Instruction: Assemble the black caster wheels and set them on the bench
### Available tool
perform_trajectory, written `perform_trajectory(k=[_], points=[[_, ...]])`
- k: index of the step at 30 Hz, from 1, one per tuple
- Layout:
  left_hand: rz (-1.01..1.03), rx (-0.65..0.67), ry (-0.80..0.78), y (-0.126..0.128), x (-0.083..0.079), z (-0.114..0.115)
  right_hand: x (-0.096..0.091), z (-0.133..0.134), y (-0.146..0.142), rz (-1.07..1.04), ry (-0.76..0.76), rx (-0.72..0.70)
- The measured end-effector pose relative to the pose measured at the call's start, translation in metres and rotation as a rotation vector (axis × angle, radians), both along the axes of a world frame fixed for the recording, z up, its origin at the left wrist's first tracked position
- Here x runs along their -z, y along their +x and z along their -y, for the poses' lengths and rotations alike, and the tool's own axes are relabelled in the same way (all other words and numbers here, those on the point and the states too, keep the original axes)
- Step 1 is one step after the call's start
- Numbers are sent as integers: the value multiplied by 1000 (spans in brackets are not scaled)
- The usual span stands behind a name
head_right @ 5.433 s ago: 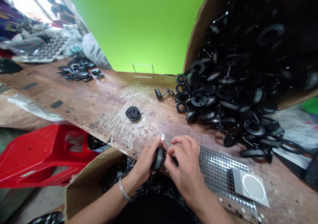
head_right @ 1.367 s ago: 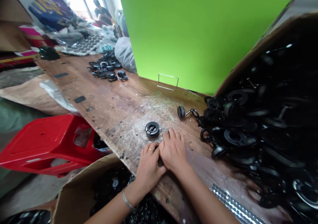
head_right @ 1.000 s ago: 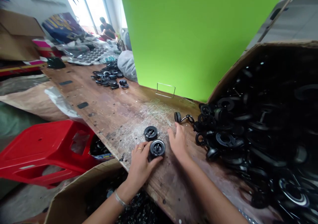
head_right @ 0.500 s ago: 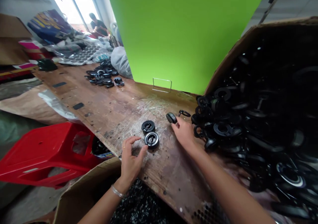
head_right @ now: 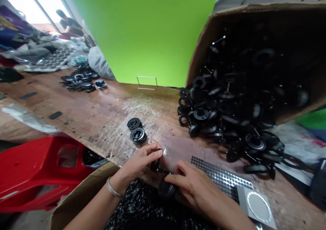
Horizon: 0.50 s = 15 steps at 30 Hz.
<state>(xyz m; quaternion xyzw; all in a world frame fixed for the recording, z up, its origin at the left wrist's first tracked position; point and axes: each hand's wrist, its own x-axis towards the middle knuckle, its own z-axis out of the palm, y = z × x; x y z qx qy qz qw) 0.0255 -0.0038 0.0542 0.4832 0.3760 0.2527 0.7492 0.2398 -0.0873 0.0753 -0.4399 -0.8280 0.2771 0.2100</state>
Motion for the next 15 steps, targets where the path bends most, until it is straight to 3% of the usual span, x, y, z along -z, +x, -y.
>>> perform_trajectory(k=[5, 8, 11, 15], points=[[48, 12, -153, 10, 3, 2, 22, 19, 18, -135, -125, 118], [163, -125, -207, 19, 7, 6, 37, 23, 19, -208, -99, 177], [270, -276, -161, 29, 18, 20, 45, 21, 10, -296, 4, 345], [221, -282, -41, 45, 30, 45, 47, 16, -8, -352, 50, 525]])
